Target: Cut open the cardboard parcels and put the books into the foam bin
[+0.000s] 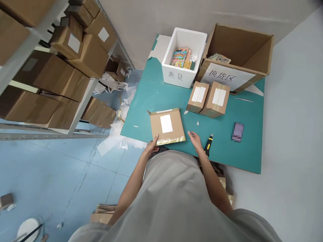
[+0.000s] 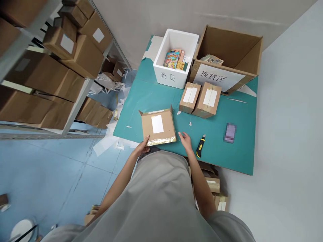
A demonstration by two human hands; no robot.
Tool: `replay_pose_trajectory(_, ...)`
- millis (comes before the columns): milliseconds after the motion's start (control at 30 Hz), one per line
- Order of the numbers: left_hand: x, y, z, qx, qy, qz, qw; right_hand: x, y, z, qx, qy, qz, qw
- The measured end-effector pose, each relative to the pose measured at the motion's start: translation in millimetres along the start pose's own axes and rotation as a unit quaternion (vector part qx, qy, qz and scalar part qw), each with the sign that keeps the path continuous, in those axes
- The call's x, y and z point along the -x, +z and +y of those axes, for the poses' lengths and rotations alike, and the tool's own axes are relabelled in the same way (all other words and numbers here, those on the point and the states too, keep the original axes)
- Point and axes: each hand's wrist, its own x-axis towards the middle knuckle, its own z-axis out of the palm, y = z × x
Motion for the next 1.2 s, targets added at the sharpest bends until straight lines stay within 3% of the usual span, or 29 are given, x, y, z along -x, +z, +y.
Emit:
replay_pose_trajectory(100, -2, -18.6, 11, -0.064, -0.024, 0.044, 0.997, -19, 16, -9, 0.032, -0.077, 0.003, 0.996)
replay_pose_trajectory(200, -8, -37.6, 24, -0.104, 0.003, 0.088, 0.991, -34, 45, -18, 0.060, -0.128, -0.026, 0.990)
replay_pose_trajectory(367, -29, -63.8, 37, -0.149, 0.043, 0.158, 0.975, -37, 106, -21, 0.180, -0.081, -0.024, 0.980)
replay_pose_trajectory(500, -50, -76.4, 44, -0.170, 0.044, 0.152, 0.973, -24, 142, -15, 0.283, -0.061, 0.034, 0.957)
replay_pose_trajectory(667, -66, -92.6, 59, -0.173, 0.063, 0.088, 0.979, 8, 160, -11, 0.268, -0.056, 0.071, 0.959)
replay_pose_trajectory(833, -63, -115.9, 86, -0.147, 0.084, -0.046, 0.984, 71, 165, 0, 0.214, -0.032, 0.140, 0.966)
replay_pose_trajectory(933, -59, -125.9, 101, -0.139, 0.091, -0.129, 0.978, 119, 171, 15, 0.077, 0.017, 0.173, 0.982)
replay_pose_trajectory(1033, -57, -129.3, 104, -0.118, 0.097, -0.192, 0.969, 165, 183, 28, -0.076, 0.082, 0.168, 0.979)
replay_pose_trajectory(1200, -40, -114.3, 78, -0.128, 0.075, -0.277, 0.949, 238, 203, 40, -0.246, 0.103, 0.160, 0.951)
